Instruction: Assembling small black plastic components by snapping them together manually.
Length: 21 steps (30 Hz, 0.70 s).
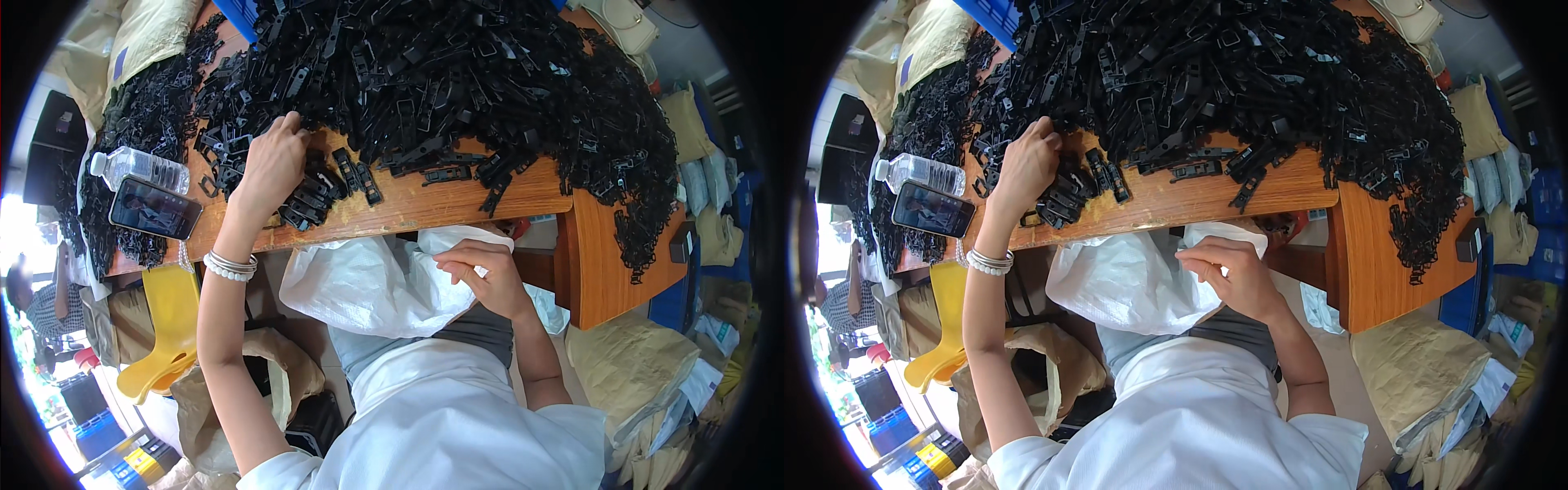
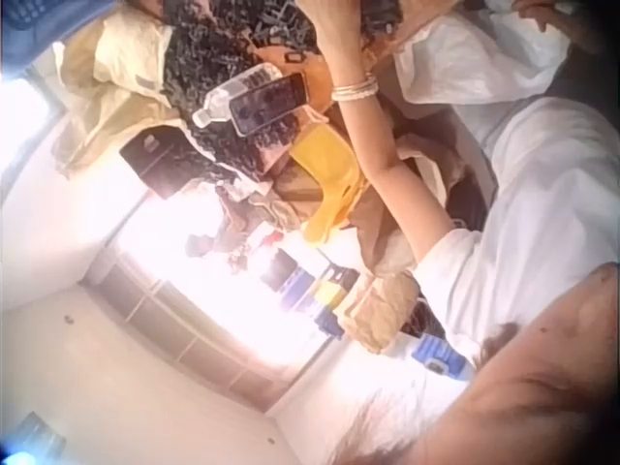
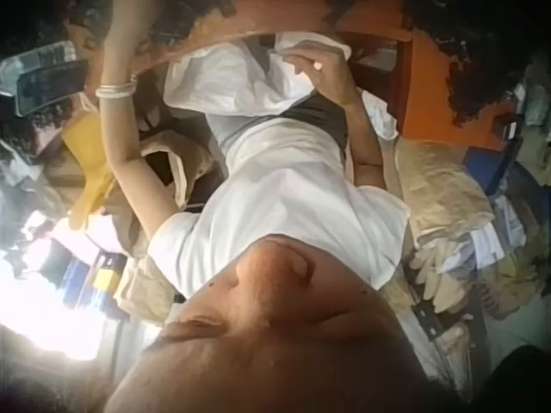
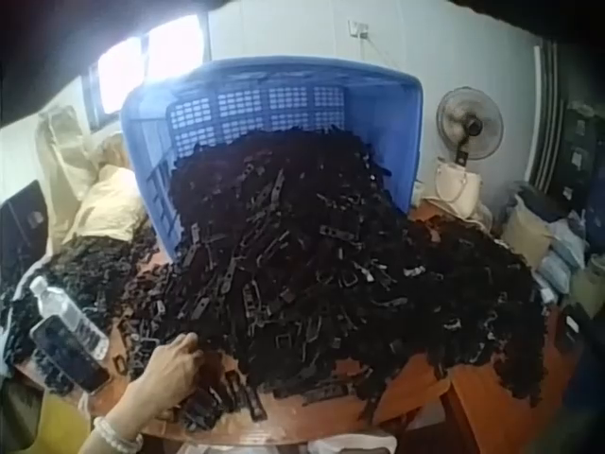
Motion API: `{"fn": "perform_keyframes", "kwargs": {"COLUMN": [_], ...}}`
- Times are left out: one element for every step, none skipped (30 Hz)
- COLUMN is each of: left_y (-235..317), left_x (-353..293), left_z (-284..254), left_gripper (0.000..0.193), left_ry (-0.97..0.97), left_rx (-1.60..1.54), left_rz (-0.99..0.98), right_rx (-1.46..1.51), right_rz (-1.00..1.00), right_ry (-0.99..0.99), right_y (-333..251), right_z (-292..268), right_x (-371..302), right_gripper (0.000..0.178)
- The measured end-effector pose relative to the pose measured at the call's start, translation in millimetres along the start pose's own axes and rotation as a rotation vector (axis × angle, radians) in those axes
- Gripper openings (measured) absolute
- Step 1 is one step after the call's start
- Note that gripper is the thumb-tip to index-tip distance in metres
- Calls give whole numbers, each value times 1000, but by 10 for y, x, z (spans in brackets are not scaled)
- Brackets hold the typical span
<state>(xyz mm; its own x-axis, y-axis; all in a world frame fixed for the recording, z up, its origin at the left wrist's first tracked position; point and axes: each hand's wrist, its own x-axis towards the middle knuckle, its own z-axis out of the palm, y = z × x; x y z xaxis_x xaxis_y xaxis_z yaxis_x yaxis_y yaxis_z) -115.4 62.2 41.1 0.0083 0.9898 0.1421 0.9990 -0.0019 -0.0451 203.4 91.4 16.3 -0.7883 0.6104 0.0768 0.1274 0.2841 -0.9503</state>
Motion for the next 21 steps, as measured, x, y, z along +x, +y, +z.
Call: {"fn": "perform_keyframes", "kwargs": {"left_y": [-18,-21,-16,-5,12,31,46,54,69,88,107,126,146,166,171,162,162,166,179,189,199], "left_x": [-9,-15,-30,-40,-52,-62,-68,-73,-77,-80,-80,-82,-86,-92,-99,-112,-117,-117,-114,-110,-108], "left_z": [31,61,87,100,102,101,103,107,108,108,113,115,117,116,122,134,136,110,84,63,43], "left_gripper": [9,9,8,10,10,12,15,18,18,18,18,18,18,18,18,18,17,17,17,17,18], "left_ry": [37,36,119,203,202,257,311,366,367,368,369,369,366,363,363,322,281,292,291,261,231], "left_rx": [-16,-16,-52,-88,-88,-138,-189,-196,-198,-195,-192,-196,-238,-279,-282,-343,-403,-403,-406,-444,-480], "left_rz": [-3,2,-17,-35,-31,-70,-110,-76,-74,-46,-16,-10,-19,-29,-25,-87,-149,-136,-132,-155,-179], "right_rx": [2,-4,-11,-11,-30,-50,-51,-58,-66,-68,-74,-81,-83,-91,-100,-102,-98,-93,-95,-105,-114], "right_rz": [-1,-1,-1,0,-7,-15,-14,-10,-6,-5,-7,-7,-4,-16,-27,-24,-17,-11,-8,-19,-30], "right_ry": [1,10,19,24,28,32,36,40,44,47,48,50,56,66,76,81,80,79,83,94,104], "right_y": [6,23,32,34,34,34,40,52,56,51,47,46,54,64,70,69,67,66,72,85,94], "right_z": [3,9,13,13,15,17,23,30,33,28,24,20,22,26,27,25,18,11,5,3,-1], "right_x": [4,4,4,7,8,7,3,-3,-7,-9,-11,-13,-16,-18,-21,-22,-23,-24,-27,-26,-25], "right_gripper": [13,13,13,13,13,13,13,13,13,13,13,12,12,12,12,12,12,13,13,13,13]}}
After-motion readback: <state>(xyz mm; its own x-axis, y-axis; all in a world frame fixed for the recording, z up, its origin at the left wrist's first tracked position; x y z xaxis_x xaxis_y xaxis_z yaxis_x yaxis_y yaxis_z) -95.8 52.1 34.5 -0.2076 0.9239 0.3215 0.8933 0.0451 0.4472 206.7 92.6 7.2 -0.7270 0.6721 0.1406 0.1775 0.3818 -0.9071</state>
